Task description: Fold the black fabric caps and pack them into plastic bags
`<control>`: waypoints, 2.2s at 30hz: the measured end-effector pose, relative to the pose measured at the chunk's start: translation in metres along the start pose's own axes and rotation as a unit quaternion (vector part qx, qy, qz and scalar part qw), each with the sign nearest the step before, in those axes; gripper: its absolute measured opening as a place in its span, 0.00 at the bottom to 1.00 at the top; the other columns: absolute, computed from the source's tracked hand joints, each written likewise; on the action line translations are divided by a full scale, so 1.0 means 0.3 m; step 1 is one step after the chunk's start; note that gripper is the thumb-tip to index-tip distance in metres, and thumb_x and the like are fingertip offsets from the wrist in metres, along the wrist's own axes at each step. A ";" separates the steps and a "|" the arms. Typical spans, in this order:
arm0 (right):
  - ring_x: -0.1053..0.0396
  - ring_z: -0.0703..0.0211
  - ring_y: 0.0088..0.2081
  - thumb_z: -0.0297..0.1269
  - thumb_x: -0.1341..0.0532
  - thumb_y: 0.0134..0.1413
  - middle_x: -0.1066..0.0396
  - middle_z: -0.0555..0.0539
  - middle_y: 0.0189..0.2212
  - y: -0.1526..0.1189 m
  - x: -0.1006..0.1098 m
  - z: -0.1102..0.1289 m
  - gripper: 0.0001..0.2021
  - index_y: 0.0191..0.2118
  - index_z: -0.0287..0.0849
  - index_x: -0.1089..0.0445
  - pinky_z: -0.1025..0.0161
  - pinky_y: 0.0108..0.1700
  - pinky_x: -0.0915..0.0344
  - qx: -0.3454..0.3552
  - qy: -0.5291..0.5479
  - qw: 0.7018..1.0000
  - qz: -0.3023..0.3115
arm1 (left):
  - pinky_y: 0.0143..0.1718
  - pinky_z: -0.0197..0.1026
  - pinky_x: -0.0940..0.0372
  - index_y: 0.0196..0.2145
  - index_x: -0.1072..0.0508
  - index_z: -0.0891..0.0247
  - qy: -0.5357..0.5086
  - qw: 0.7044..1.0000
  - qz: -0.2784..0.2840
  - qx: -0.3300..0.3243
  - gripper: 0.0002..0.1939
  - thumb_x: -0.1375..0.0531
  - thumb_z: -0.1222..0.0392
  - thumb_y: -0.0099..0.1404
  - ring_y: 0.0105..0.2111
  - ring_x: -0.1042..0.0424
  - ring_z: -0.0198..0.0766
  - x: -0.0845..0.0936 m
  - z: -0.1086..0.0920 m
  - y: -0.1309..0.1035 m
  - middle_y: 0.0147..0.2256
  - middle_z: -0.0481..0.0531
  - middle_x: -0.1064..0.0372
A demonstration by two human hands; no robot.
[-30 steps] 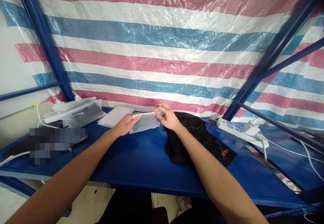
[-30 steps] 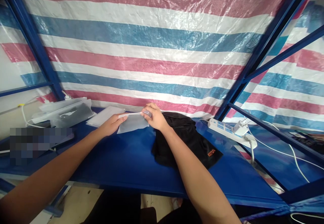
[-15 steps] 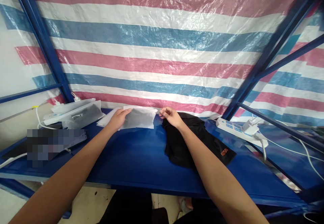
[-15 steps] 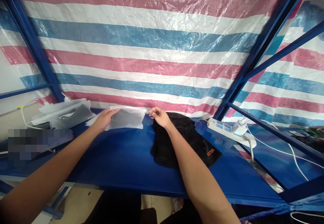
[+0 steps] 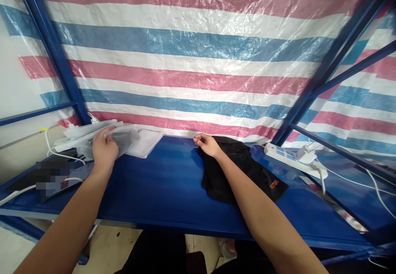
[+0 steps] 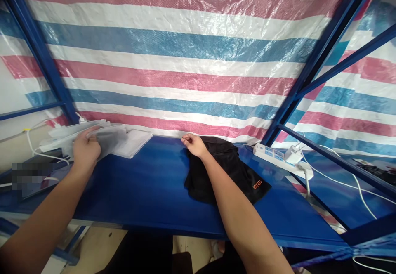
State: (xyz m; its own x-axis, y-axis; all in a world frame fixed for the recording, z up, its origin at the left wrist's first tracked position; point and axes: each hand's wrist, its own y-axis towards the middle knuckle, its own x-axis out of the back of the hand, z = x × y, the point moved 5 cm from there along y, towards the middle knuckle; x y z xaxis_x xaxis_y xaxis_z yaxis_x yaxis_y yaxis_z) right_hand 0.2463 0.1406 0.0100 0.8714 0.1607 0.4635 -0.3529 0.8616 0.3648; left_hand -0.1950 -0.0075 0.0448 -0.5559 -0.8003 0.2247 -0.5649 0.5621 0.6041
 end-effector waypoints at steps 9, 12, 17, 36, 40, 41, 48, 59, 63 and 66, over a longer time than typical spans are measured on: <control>0.20 0.46 0.43 0.46 0.38 0.71 0.18 0.41 0.40 -0.016 0.070 0.107 0.12 0.46 0.44 0.22 0.52 0.50 0.27 -0.017 -0.194 0.974 -0.117 | 0.75 0.73 0.57 0.64 0.28 0.61 0.122 0.959 -0.019 -0.255 0.28 0.40 0.67 0.66 0.75 0.51 0.68 -0.013 -0.247 -0.114 0.69 0.65 0.38; 0.20 0.37 0.45 0.55 0.35 0.69 0.18 0.36 0.39 -0.028 0.107 0.122 0.19 0.50 0.44 0.22 0.49 0.49 0.28 -0.065 -0.330 0.932 -0.131 | 0.71 0.65 0.43 0.57 0.24 0.59 0.085 0.942 0.143 -0.293 0.18 0.44 0.59 0.73 0.65 0.33 0.59 -0.119 -0.270 -0.173 0.58 0.62 0.28; 0.20 0.41 0.39 0.65 0.23 0.49 0.19 0.38 0.37 -0.023 0.102 0.076 0.32 0.48 0.43 0.23 0.53 0.41 0.28 -0.081 -0.366 0.927 0.000 | 0.67 0.59 0.36 0.55 0.21 0.56 0.066 0.892 0.343 -0.287 0.17 0.46 0.53 0.78 0.60 0.29 0.54 -0.260 -0.243 -0.274 0.57 0.58 0.26; 0.15 0.46 0.47 0.46 0.30 0.67 0.20 0.38 0.54 -0.045 0.000 0.296 0.23 0.61 0.45 0.32 0.45 0.48 0.15 -0.082 0.259 0.948 0.167 | 0.57 0.55 0.25 0.74 0.37 0.55 -0.149 0.910 0.381 0.064 0.38 0.42 0.32 0.76 0.57 0.20 0.55 -0.300 -0.160 -0.278 0.67 0.64 0.29; 0.18 0.54 0.38 0.37 0.31 0.69 0.18 0.42 0.39 -0.017 0.001 0.201 0.08 0.48 0.41 0.23 0.58 0.43 0.20 -0.058 -0.024 0.992 0.110 | 0.66 0.60 0.31 0.73 0.36 0.56 -0.013 0.938 0.347 0.010 0.45 0.28 0.44 0.64 0.64 0.26 0.60 -0.270 -0.117 -0.237 0.68 0.64 0.32; 0.19 0.54 0.38 0.35 0.32 0.68 0.18 0.43 0.38 -0.010 0.015 0.182 0.06 0.47 0.40 0.22 0.59 0.44 0.22 -0.039 -0.102 0.990 0.084 | 0.67 0.61 0.32 0.72 0.35 0.57 0.021 0.940 0.341 -0.019 0.42 0.28 0.48 0.64 0.64 0.27 0.60 -0.262 -0.117 -0.230 0.68 0.64 0.33; 0.20 0.49 0.51 0.33 0.38 0.74 0.18 0.37 0.52 -0.005 0.061 0.114 0.16 0.62 0.37 0.24 0.58 0.57 0.30 0.010 -0.312 0.950 0.004 | 0.72 0.61 0.39 0.59 0.22 0.58 0.089 0.897 0.299 -0.314 0.16 0.43 0.55 0.80 0.66 0.33 0.56 -0.235 -0.406 -0.357 0.62 0.59 0.29; 0.24 0.44 0.54 0.51 0.43 0.78 0.16 0.44 0.47 -0.024 0.012 0.071 0.20 0.47 0.49 0.15 0.52 0.57 0.31 -0.022 -0.285 0.958 0.016 | 0.50 0.46 0.25 0.63 0.21 0.56 0.052 0.780 0.539 -0.315 0.22 0.43 0.67 0.77 0.48 0.21 0.46 -0.374 -0.671 -0.738 0.52 0.56 0.25; 0.21 0.50 0.38 0.57 0.43 0.75 0.18 0.46 0.35 -0.013 0.067 0.106 0.24 0.41 0.43 0.18 0.61 0.43 0.30 -0.058 -0.199 0.976 -0.071 | 0.49 0.46 0.25 0.65 0.22 0.53 0.014 0.794 0.535 -0.288 0.28 0.44 0.71 0.74 0.42 0.21 0.42 -0.369 -0.694 -0.750 0.50 0.54 0.26; 0.22 0.49 0.36 0.61 0.41 0.72 0.19 0.44 0.32 -0.024 0.107 0.154 0.26 0.37 0.42 0.21 0.60 0.39 0.33 -0.081 -0.239 0.959 -0.130 | 0.49 0.44 0.25 0.60 0.18 0.53 -0.074 0.806 0.530 -0.255 0.25 0.44 0.71 0.73 0.41 0.22 0.40 -0.345 -0.735 -0.766 0.49 0.54 0.28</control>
State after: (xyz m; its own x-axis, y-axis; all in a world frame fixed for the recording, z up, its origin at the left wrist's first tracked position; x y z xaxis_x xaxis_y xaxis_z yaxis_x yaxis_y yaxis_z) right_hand 0.2610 0.1173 0.0597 0.6527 -0.2757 0.7057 -0.0544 0.9120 0.4066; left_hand 0.1268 -0.1000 0.0513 -0.6487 0.1265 0.7504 0.5775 0.7241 0.3772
